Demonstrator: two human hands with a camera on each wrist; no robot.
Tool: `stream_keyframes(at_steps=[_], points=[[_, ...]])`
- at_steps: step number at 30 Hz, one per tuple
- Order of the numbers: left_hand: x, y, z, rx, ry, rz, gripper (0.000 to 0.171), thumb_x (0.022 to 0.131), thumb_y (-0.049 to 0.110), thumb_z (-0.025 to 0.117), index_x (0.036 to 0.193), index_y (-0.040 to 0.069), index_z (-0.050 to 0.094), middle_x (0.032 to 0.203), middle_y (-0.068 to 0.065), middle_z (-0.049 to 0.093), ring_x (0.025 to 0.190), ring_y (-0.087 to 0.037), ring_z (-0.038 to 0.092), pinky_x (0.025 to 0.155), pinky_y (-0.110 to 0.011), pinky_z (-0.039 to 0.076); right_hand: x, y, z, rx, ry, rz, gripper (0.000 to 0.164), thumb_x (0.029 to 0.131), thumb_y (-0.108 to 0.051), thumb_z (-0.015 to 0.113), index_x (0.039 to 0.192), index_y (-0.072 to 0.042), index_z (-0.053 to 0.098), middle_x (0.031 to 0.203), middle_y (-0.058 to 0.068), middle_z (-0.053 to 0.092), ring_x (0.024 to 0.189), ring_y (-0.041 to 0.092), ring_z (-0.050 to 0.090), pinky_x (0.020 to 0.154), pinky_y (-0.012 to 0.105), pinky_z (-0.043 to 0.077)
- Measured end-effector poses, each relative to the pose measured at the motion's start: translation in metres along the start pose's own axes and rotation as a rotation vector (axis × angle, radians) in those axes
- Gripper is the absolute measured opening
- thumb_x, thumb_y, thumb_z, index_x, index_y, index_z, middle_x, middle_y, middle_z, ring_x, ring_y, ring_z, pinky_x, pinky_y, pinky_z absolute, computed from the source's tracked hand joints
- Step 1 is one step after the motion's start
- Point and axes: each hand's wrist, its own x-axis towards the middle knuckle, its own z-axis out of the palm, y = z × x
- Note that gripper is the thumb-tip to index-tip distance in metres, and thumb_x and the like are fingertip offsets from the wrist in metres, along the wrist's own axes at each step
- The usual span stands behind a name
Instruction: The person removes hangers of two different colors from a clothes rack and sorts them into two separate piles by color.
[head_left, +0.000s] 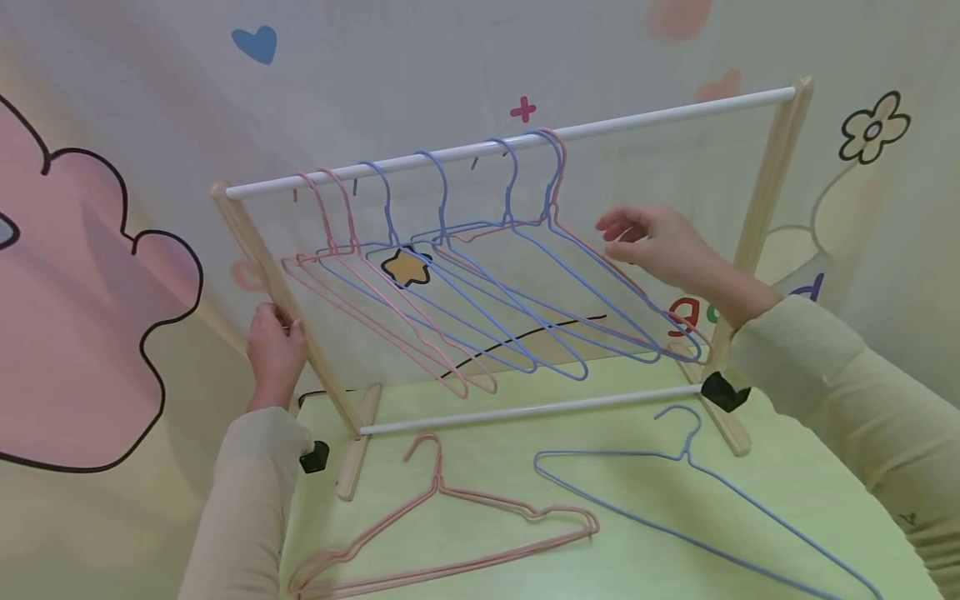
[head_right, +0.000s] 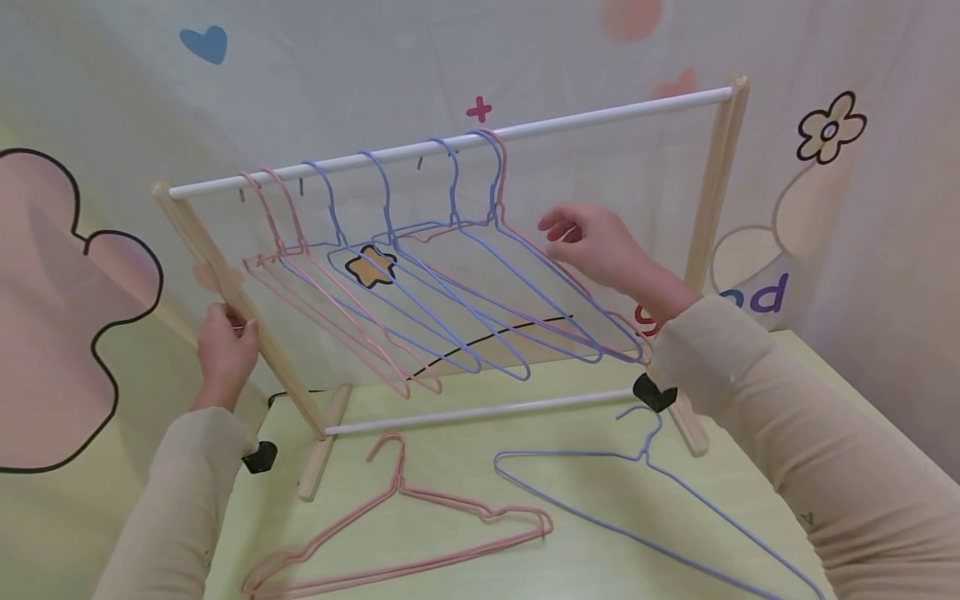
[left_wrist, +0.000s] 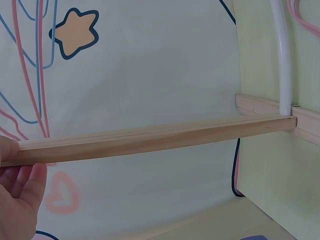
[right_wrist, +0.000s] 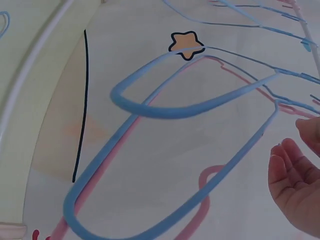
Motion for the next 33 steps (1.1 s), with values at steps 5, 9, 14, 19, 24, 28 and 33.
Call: stream_keyframes(at_steps=[5,9,14,19,24,28,33], points=[[0.000,-0.001,0.001,0.008,0.009,0.005,0.022,0.087,0.009,0.047,0.102,-0.006,0.043,0.096,-0.024,0.049,0.095,-0.038,0.050,0.084,-0.047,0.039,0.003,0.012,-0.001,-0.004,-0.022,0.028,0.031,0.086,-0.010,0.054,0.116,-0.002,0.050,0.109,0.018,0.053,0.093,0.027,0.052,0.072,0.019,0.046],[0.001,-0.001,0.001,0.012,0.012,0.006,0.021,0.087,0.009,0.048,0.101,-0.006,0.043,0.096,-0.024,0.050,0.096,-0.038,0.050,0.084,-0.046,0.038,0.005,0.019,0.000,-0.008,-0.061,0.046,0.032,0.086,-0.009,0.055,0.116,-0.002,0.050,0.107,0.019,0.053,0.090,0.027,0.054,0.074,0.027,0.049],[0.001,-0.001,0.001,0.017,0.012,0.005,0.021,0.087,0.009,0.048,0.100,-0.006,0.043,0.096,-0.024,0.050,0.096,-0.038,0.050,0.084,-0.046,0.038,0.007,0.024,0.003,-0.048,-0.103,0.057,0.031,0.085,-0.005,0.054,0.115,0.000,0.051,0.103,0.019,0.054,0.086,0.026,0.054,0.068,0.025,0.048],[0.000,0.000,0.000,0.017,0.012,0.003,0.020,0.086,0.009,0.048,0.100,-0.006,0.043,0.096,-0.024,0.050,0.097,-0.038,0.050,0.084,-0.047,0.037,0.009,0.027,0.005,-0.084,-0.134,0.071,0.028,0.085,-0.003,0.052,0.112,0.002,0.053,0.093,0.016,0.056,0.073,0.021,0.052,0.059,0.025,0.047],[0.000,0.000,0.001,0.017,0.018,0.007,0.020,0.086,0.008,0.048,0.100,-0.006,0.043,0.095,-0.023,0.050,0.097,-0.038,0.050,0.085,-0.047,0.037,0.010,0.028,0.005,-0.103,-0.148,0.068,0.018,0.085,-0.001,0.049,0.102,0.004,0.055,0.079,0.010,0.053,0.062,0.017,0.049,0.053,0.024,0.043],[0.000,0.000,0.001,0.011,0.005,-0.002,0.021,0.087,0.009,0.047,0.101,-0.006,0.043,0.096,-0.023,0.049,0.096,-0.037,0.050,0.085,-0.046,0.038,0.008,0.026,-0.002,-0.111,-0.126,0.040,0.014,0.086,0.000,0.048,0.098,0.005,0.053,0.081,0.011,0.051,0.061,0.018,0.049,0.050,0.023,0.042],[0.000,-0.001,0.001,0.012,0.003,-0.004,0.021,0.087,0.009,0.047,0.101,-0.006,0.043,0.097,-0.023,0.049,0.097,-0.038,0.050,0.085,-0.046,0.038,0.005,0.024,-0.015,-0.097,-0.077,0.038,0.014,0.086,-0.001,0.049,0.099,0.004,0.051,0.083,0.013,0.050,0.062,0.017,0.049,0.051,0.023,0.044]])
